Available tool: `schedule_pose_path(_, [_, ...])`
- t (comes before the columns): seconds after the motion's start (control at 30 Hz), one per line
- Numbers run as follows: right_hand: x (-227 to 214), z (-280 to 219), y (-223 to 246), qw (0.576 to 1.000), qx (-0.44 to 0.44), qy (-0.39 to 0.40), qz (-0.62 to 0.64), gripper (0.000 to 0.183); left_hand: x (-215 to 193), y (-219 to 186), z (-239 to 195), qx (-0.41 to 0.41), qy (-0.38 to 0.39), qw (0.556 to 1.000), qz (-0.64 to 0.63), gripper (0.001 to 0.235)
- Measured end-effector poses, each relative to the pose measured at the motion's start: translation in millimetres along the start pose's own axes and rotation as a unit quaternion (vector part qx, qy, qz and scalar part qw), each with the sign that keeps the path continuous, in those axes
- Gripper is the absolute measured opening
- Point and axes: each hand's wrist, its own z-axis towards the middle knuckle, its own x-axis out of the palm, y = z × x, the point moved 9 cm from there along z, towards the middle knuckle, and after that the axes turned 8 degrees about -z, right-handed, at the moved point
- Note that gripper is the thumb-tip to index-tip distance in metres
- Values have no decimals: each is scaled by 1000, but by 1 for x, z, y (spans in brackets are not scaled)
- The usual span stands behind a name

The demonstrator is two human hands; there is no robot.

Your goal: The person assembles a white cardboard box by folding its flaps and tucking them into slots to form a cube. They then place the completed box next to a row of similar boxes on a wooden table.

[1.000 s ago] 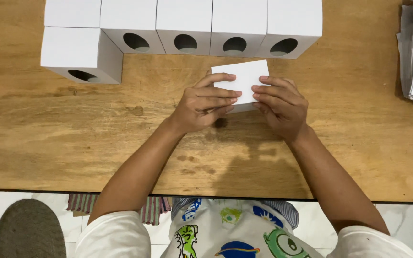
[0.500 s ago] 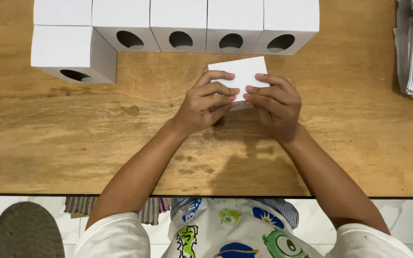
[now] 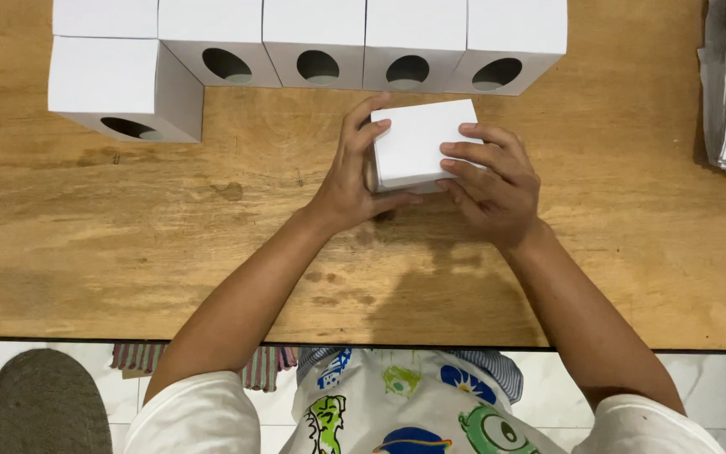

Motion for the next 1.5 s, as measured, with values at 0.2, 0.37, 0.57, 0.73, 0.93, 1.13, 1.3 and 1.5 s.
schedule_pose_path(0.2, [-7,3,9,1000,-5,-28,-8,9,6,3,-1,7,10,1000,-3,80])
schedule_pose_path(0.37, [-2,1,8,1000,-7,-17,2,8,6,-2,1,-7,4,999,-32,82])
schedule_pose_path(0.57, [2,-4,3,1000,-1,13,12,12,12,2,-4,-39,-1,997,-67,68])
schedule_pose_path(0.73, [4,-7,1,1000,-3,20,12,12,13,0,-4,-48,5,996,-72,60])
schedule_pose_path(0.93, [6,-10,-1,999,-25,34,6,16,11,-3,-4,-8,-10,997,-79,50])
schedule_pose_path(1.13, [6,-9,2,1000,-25,16,-5,17,2,-12,-6,105,-23,993,46,21])
schedule_pose_path(1.3, [10,-15,-6,999,-18,40,10,17,2,-22,-1,142,-11,989,43,19])
schedule_pose_path(1.5, [7,-10,-2,999,-21,49,-2,10,1,-25,1,152,4,986,65,20])
